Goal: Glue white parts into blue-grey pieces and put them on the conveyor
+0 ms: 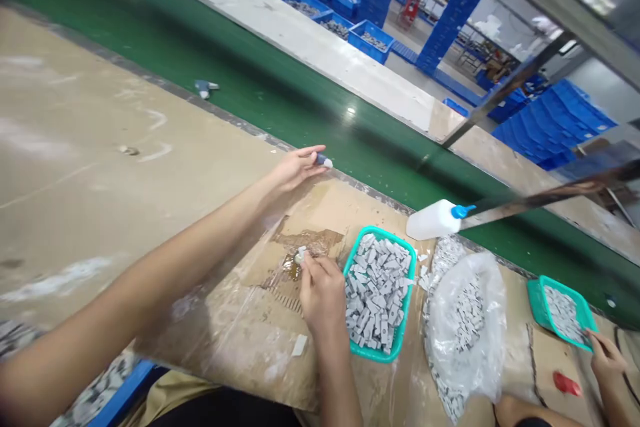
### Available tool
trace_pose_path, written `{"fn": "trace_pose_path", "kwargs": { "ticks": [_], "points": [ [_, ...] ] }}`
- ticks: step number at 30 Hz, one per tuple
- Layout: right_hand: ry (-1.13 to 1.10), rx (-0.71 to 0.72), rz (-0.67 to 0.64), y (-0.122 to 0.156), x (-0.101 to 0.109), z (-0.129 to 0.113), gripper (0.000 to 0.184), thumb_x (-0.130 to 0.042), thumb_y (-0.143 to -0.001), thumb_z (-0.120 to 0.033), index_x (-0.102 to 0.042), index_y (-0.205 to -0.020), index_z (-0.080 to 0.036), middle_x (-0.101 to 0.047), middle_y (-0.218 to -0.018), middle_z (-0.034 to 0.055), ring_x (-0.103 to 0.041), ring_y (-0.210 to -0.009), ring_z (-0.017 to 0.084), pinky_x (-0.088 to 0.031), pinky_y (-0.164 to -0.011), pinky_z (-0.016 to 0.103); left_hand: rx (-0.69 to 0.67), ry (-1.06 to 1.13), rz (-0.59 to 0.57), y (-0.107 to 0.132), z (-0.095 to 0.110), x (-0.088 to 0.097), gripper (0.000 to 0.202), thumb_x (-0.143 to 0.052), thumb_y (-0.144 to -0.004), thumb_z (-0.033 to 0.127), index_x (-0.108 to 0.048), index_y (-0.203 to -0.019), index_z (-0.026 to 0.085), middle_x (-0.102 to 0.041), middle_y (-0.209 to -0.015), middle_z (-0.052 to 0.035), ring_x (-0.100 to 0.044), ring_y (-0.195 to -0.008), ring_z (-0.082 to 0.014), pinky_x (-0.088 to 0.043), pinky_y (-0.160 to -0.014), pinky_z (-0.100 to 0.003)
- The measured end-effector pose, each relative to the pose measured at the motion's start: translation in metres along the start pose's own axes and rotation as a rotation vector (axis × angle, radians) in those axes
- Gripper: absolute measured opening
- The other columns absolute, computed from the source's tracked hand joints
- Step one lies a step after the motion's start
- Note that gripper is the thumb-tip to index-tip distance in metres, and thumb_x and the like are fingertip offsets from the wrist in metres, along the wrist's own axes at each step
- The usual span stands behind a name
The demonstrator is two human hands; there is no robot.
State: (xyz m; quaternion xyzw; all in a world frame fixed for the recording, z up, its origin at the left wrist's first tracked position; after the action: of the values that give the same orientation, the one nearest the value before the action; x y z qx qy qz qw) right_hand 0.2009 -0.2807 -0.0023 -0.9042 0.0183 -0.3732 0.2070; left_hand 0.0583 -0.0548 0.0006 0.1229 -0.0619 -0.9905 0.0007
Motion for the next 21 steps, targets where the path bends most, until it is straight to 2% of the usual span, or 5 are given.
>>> {"fn": "trace_pose_path", "kwargs": {
  "ticks": [4, 9, 13, 18, 21],
  "points": [
    [-0.019, 0.009, -0.010, -0.001, 0.003, -0.001, 0.026, -0.054, -0.096, -0.019, -0.076, -0.108, -0.017, -0.076, -0.089, 0.0093, -0.071, -0.080, 0.018, -0.058, -0.074, 0.028, 0.115, 0.344, -0.023, 0.060, -0.007, 0.037, 0.045, -0.069, -0.082, 0.007, -0.061, -0.126, 0.015, -0.069, -0.083, -0.0037, -0.073, -0.083, -0.0183, -0.059, -0.087, -0.036],
    [-0.019, -0.008, -0.039, -0.004, 0.010, -0.007, 0.024, -0.056, -0.096, -0.018, -0.075, -0.110, -0.016, -0.077, -0.093, 0.0095, -0.071, -0.083, 0.017, -0.058, -0.076, 0.029, 0.302, 0.539, -0.020, 0.109, -0.023, 0.057, 0.037, -0.087, -0.064, 0.009, -0.066, -0.095, 0.012, -0.072, -0.079, -0.0043, -0.072, -0.071, -0.0146, -0.058, -0.070, -0.024],
    [-0.047, -0.013, 0.004, -0.004, 0.017, -0.009, 0.024, -0.060, -0.094, -0.016, -0.074, -0.113, -0.018, -0.077, -0.097, 0.0091, -0.072, -0.085, 0.017, -0.058, -0.076, 0.031, 0.288, 0.435, -0.143, 0.126, -0.027, 0.052, 0.042, -0.089, -0.055, 0.006, -0.071, -0.092, 0.011, -0.074, -0.080, -0.0042, -0.069, -0.068, -0.0107, -0.052, -0.062, -0.018],
    [-0.114, 0.086, 0.168, -0.001, 0.026, -0.012, 0.036, -0.063, -0.089, -0.007, -0.073, -0.117, -0.028, -0.074, -0.093, 0.0050, -0.070, -0.079, 0.017, -0.057, -0.069, 0.033, 0.198, 0.215, -0.365, 0.154, -0.023, 0.032, 0.029, -0.078, -0.062, 0.002, -0.073, -0.089, 0.012, -0.076, -0.079, -0.0049, -0.071, -0.069, -0.0133, -0.056, -0.070, -0.023],
    [-0.132, 0.126, 0.215, 0.000, 0.028, -0.012, 0.041, -0.063, -0.088, -0.005, -0.072, -0.118, -0.031, -0.073, -0.092, 0.0042, -0.069, -0.077, 0.018, -0.058, -0.067, 0.035, 0.186, 0.200, -0.413, 0.167, -0.020, 0.025, 0.023, -0.078, -0.063, 0.004, -0.072, -0.083, 0.013, -0.076, -0.078, -0.0039, -0.073, -0.074, -0.0146, -0.057, -0.074, -0.023]
  ]
}}
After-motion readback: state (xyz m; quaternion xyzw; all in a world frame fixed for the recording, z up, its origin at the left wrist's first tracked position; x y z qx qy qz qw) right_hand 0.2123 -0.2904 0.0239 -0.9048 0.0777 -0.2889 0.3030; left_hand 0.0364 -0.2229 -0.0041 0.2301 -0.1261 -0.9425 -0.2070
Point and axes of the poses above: each hand's wrist, its own y-axis away from the middle knuckle, its own x-axis out of the back of the hand, z = x × y, the point moved 2 cm from there along -y, towards the middle knuckle
